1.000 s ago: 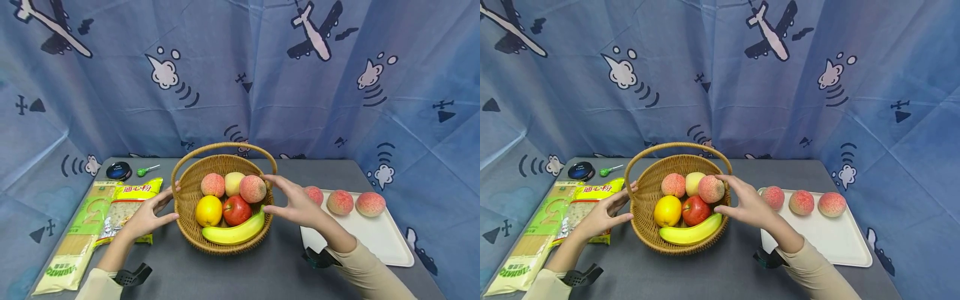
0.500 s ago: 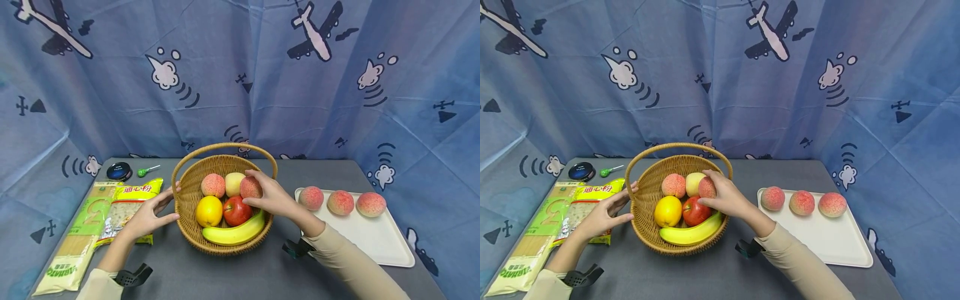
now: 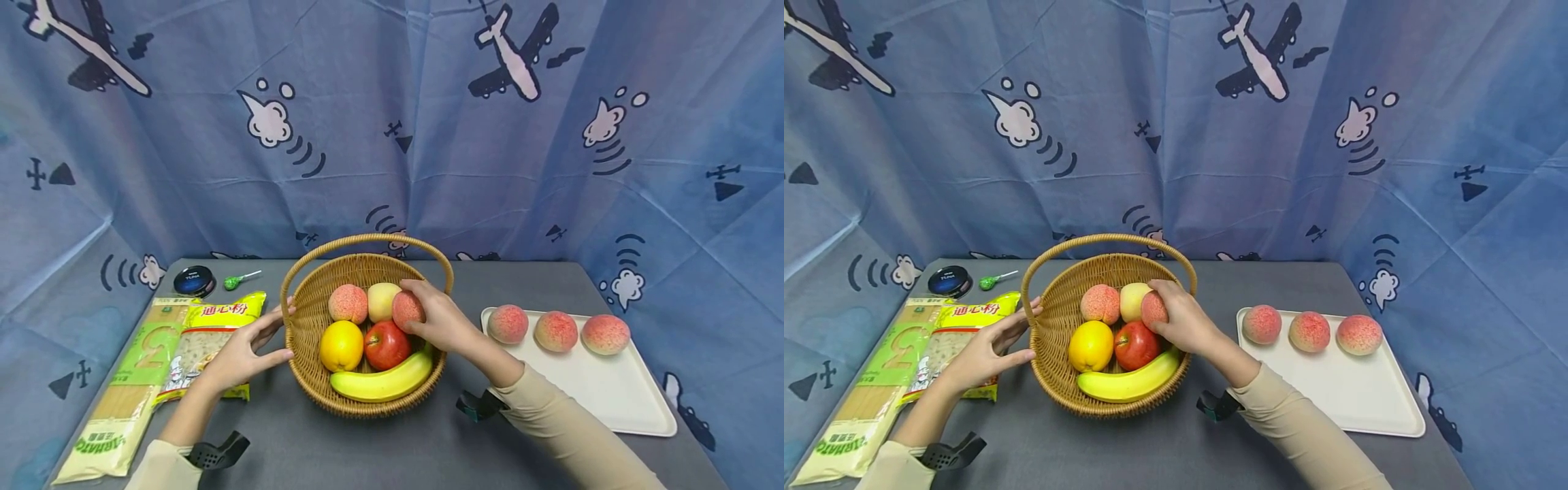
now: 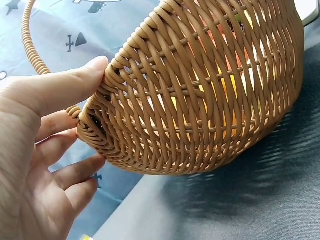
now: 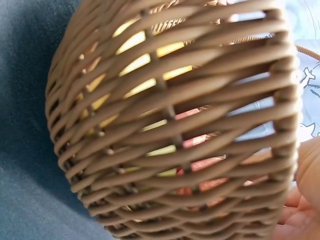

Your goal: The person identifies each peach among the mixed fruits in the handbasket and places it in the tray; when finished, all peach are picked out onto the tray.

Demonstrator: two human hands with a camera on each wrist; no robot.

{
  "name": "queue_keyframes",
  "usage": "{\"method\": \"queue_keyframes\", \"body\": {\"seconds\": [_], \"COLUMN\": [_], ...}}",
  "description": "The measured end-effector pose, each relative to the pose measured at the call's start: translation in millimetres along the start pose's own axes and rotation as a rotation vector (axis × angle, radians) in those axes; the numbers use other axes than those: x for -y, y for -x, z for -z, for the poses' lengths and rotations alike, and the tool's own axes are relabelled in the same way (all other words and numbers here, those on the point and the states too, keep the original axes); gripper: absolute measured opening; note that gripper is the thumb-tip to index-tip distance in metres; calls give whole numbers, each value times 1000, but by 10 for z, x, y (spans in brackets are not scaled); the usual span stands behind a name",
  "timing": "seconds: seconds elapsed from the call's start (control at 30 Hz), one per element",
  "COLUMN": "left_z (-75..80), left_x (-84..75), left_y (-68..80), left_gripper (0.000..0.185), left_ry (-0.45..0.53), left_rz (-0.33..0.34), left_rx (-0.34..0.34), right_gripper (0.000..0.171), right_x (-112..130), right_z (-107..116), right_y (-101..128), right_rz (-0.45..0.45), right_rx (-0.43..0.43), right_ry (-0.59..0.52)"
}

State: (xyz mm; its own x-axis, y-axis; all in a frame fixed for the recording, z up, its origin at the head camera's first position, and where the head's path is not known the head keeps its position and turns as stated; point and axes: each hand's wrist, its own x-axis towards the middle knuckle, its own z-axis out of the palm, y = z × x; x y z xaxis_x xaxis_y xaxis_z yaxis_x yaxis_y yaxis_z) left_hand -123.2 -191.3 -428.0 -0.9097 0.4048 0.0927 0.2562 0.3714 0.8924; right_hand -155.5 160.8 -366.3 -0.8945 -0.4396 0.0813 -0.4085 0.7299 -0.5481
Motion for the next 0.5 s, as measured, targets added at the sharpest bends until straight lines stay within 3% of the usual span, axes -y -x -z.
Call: {"method": "queue_keyframes", "body": {"seconds": [0.33,0.5], "left_z": [-3,-6], "left_x": [-18,-19], "left_y": [4,-5], "left_gripper": [68,69], "left_ry": [-7,14], "left_rz": [23,-2], "left_rx": [-9,-8], "right_gripper": [65,66], "right_x": [9,3], "right_z": [-16,-16], "right_y": [-2,0], "right_rz": [44,51], "right_rx": [-12,-44], "right_ry": [58,63]}}
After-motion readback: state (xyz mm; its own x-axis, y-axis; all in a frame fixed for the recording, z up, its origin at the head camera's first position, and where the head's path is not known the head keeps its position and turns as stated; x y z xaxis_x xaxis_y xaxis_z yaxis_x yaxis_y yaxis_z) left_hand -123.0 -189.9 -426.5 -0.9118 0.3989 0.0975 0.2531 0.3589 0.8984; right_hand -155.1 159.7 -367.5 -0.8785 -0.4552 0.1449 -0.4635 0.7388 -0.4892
